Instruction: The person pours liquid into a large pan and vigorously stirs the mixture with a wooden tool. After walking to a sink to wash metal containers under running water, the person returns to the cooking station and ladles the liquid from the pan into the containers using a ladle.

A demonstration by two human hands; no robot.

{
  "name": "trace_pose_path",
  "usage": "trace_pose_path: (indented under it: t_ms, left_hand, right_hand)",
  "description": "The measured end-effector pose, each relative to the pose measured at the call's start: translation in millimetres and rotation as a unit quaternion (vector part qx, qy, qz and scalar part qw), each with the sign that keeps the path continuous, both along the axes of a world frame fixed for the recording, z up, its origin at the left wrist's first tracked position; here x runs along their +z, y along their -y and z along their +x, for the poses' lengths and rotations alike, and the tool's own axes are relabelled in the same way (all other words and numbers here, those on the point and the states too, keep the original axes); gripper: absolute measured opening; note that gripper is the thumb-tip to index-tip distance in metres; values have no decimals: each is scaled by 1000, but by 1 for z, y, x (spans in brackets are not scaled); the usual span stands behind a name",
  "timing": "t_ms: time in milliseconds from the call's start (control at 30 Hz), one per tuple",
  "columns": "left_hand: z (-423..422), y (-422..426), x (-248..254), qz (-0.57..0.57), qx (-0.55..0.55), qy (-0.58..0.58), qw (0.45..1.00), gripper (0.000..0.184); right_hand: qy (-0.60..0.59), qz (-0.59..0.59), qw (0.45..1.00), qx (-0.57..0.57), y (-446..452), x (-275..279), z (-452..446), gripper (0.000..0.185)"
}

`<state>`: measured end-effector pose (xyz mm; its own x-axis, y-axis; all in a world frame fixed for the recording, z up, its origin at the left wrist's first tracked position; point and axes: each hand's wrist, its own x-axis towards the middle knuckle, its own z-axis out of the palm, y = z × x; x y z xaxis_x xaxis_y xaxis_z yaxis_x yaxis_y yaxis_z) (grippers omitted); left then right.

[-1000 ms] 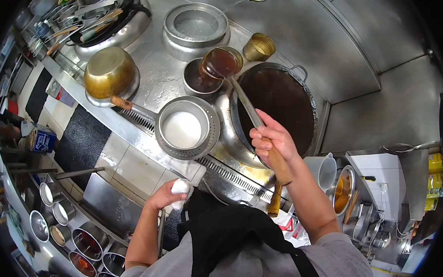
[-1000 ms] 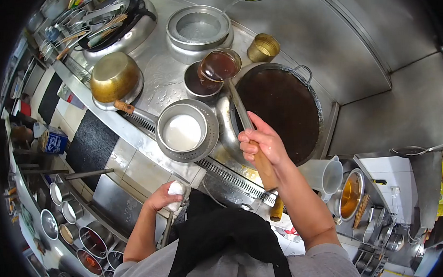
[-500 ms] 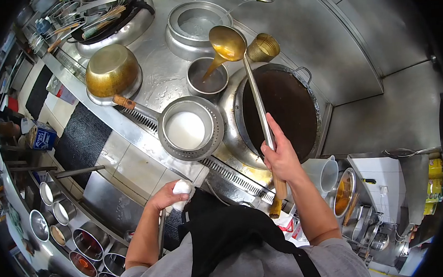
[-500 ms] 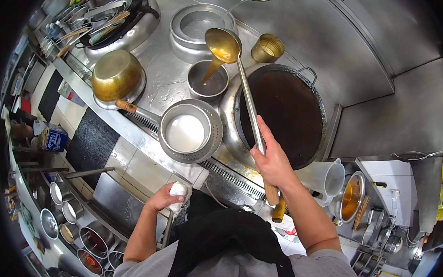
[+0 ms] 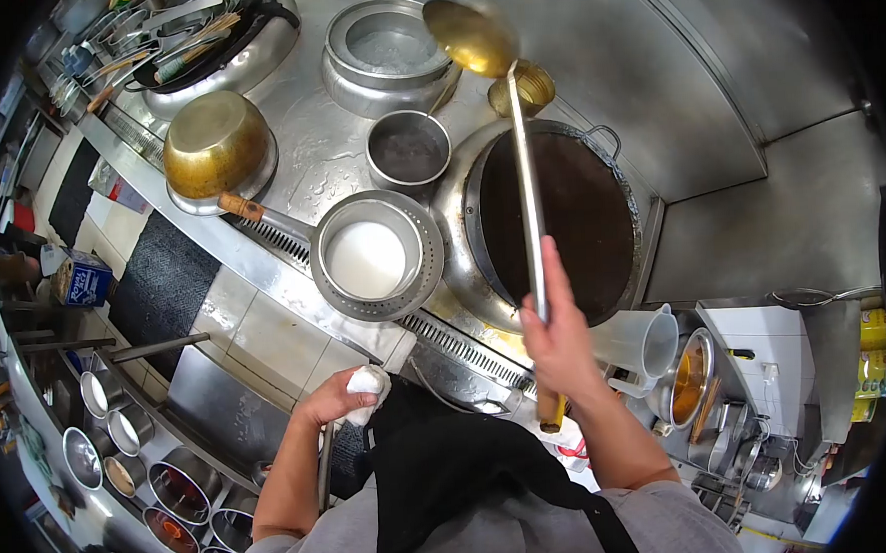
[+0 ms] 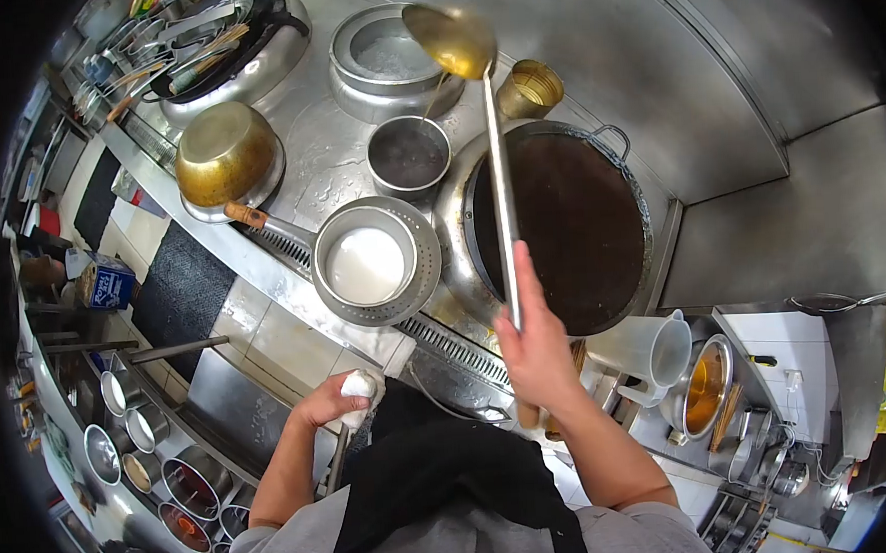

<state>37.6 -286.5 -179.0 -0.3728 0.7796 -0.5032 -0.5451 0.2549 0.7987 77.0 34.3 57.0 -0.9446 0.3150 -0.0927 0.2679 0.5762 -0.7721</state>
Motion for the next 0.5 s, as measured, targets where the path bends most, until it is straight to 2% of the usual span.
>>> trace_pose_path:
  t_ms: [100, 133, 200, 267, 300, 333, 367, 433, 467, 500]
  left_hand:
    - [5, -4, 8, -22, -20, -6, 1000, 43]
    - [3, -5, 12, -37, -39, -23, 998, 43]
    - [-1, -4, 15, -33, -40, -38, 998, 43]
    - [3, -3, 11, -25, -36, -14, 999, 44]
    - [3, -4, 9, -29, -39, -13, 999, 44]
    - [2, -5, 10, -28, -34, -20, 999, 45]
    - [0, -7, 10, -25, -33, -29, 999, 45]
    - [-2, -17, 14, -20, -48, -30, 998, 45]
    - [-3, -23, 20, -14, -50, -30, 998, 46]
    - [-6, -31, 24, -9, -53, -30, 998, 47]
  right_hand:
    - [25, 14, 998, 53, -18, -68, -25, 80]
    - [46, -24, 997, 50, -19, -77, -33, 75]
    - [64, 3, 998, 24, -11, -100, -25, 77]
    - [65, 18, 998, 12, -5, -92, -20, 77]
    - [73, -133, 988, -13, -5, -85, -16, 78]
    - [78, -281, 956, -42, -4, -74, -13, 79]
    - [74, -285, 954, -50, -6, -65, -12, 79]
    - [9, -529, 847, -53, -21, -47, -10, 76]
    - [-25, -648, 761, -14, -35, -46, -5, 71]
    - [-36, -646, 762, -19, -45, -46, 3, 71]
